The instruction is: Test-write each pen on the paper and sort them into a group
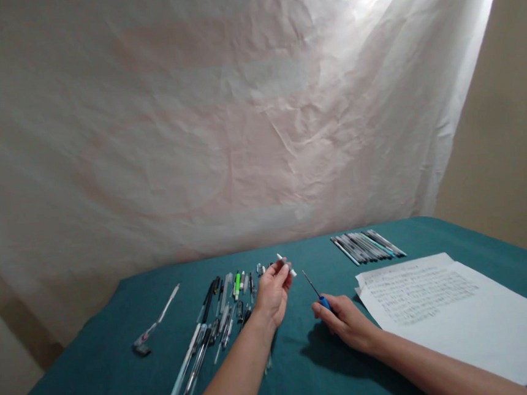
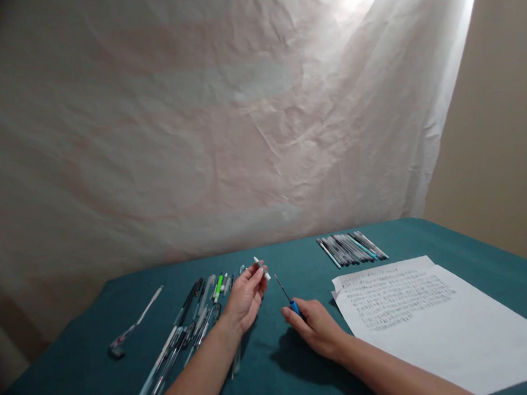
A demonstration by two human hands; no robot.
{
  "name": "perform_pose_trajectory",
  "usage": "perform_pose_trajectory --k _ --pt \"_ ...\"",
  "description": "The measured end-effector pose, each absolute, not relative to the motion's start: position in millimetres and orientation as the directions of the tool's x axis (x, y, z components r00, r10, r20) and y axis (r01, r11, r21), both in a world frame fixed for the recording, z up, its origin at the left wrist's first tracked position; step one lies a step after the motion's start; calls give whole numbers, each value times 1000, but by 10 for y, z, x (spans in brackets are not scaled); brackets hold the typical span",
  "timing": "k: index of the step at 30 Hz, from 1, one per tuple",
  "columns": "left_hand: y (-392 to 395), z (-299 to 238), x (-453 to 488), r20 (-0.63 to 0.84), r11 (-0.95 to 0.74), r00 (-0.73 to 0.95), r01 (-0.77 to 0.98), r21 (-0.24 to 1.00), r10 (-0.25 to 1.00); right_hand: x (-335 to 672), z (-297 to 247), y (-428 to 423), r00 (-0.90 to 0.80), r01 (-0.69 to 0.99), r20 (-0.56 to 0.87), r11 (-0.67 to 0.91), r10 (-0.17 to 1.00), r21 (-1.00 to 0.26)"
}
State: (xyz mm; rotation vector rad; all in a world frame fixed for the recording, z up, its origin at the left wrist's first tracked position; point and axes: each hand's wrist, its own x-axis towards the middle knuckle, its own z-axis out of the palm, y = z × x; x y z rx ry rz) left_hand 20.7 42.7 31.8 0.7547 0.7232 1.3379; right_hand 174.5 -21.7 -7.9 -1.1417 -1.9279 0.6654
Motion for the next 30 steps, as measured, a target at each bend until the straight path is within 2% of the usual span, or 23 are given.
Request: perform_pose_trajectory --k 4,9,30 --pt "401 391 203 -40 114 128 -647 754 991 1741 -60 -223 -302 483 345 455 888 -748" --pt "371 459 205 -27 120 149 -656 745 988 1731 -64 -224 -309 488 340 455 888 -745" --pt "215 502 281 100 26 209 -530 847 973 1732 -66 -207 -301 455 322 431 898 -779"
